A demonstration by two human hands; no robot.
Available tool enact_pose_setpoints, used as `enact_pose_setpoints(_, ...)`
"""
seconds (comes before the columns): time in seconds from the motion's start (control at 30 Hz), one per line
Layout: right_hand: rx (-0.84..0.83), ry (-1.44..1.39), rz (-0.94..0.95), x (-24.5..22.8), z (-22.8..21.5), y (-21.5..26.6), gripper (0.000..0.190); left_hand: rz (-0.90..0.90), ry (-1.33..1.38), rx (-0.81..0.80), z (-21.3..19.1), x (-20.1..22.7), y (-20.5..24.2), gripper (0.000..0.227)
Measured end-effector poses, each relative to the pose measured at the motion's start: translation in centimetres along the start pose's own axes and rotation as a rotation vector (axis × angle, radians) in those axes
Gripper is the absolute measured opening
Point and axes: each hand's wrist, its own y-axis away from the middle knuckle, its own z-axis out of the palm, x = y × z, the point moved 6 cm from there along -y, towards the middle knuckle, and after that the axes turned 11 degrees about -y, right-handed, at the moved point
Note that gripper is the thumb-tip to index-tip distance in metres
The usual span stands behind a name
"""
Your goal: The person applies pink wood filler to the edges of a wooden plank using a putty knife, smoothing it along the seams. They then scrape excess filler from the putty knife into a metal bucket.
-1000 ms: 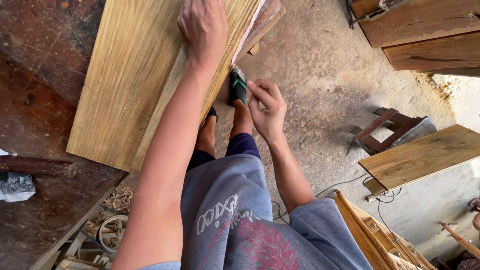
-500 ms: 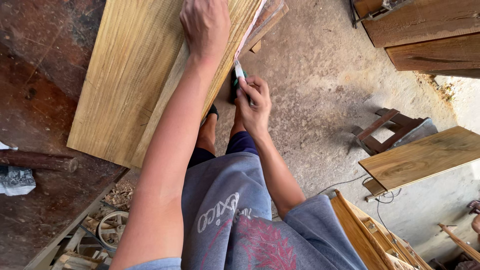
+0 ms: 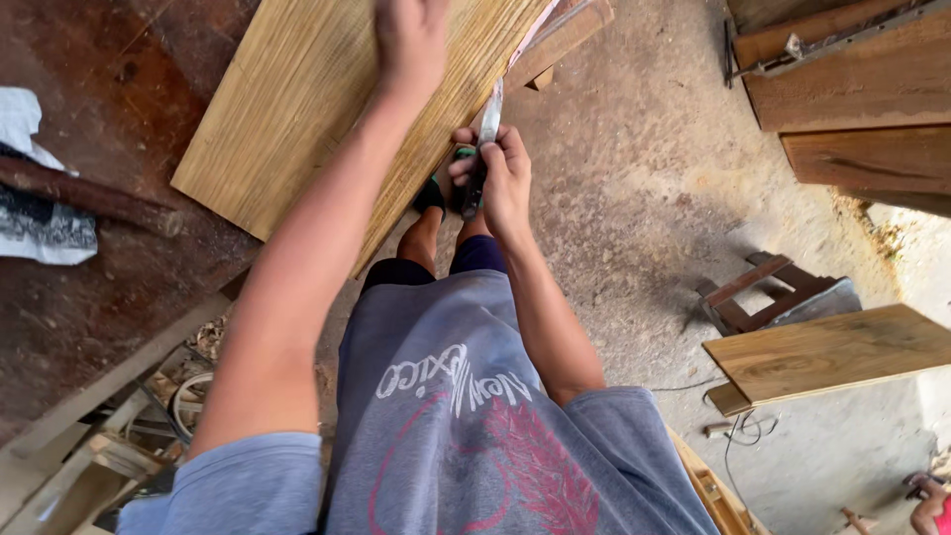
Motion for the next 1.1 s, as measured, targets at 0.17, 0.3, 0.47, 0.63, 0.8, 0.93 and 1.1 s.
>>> enact_pose_setpoints(0.17,-0.131,0.269,-0.175,-0.5,0.0,0.1,0.018,-0.151,0.187,0.032,-12.8,3.5,6.8,0.016)
enact_pose_setpoints(0.3,-0.163,0.392,-0.174,-0.5,-0.4,-0.2,0.019,-0.256,0.088,0.062,-19.2,6.0,12.6,0.017)
enact_pose_setpoints(0.47,-0.226,0.560,-0.239,-1.2,-0.5,-0.7,0.017,-0.488,0.082,0.165,-22.9,6.9,20.4,0.021)
enact_pose_setpoints(0.63,-0.356,0.801,-0.418,-2.5,0.0,0.6,0.018,-0.481,0.069,0.258,-24.5,7.9,25.6,0.025)
enact_pose_setpoints(0.8,-0.621,1.022,-0.869,-4.2,1.1,4.1,0.031,-0.544,0.023,0.323,-25.9,8.6,28.3,0.023)
enact_pose_setpoints(0.93,-0.686,1.043,-0.897,-4.6,1.1,4.9,0.035,-0.560,0.000,0.345,-26.2,9.1,29.4,0.024)
enact_pose_setpoints(1.1,-0.681,1.110,-0.806,-4.9,1.4,5.3,0.031,-0.341,-0.075,0.354,-26.4,10.0,29.1,0.021)
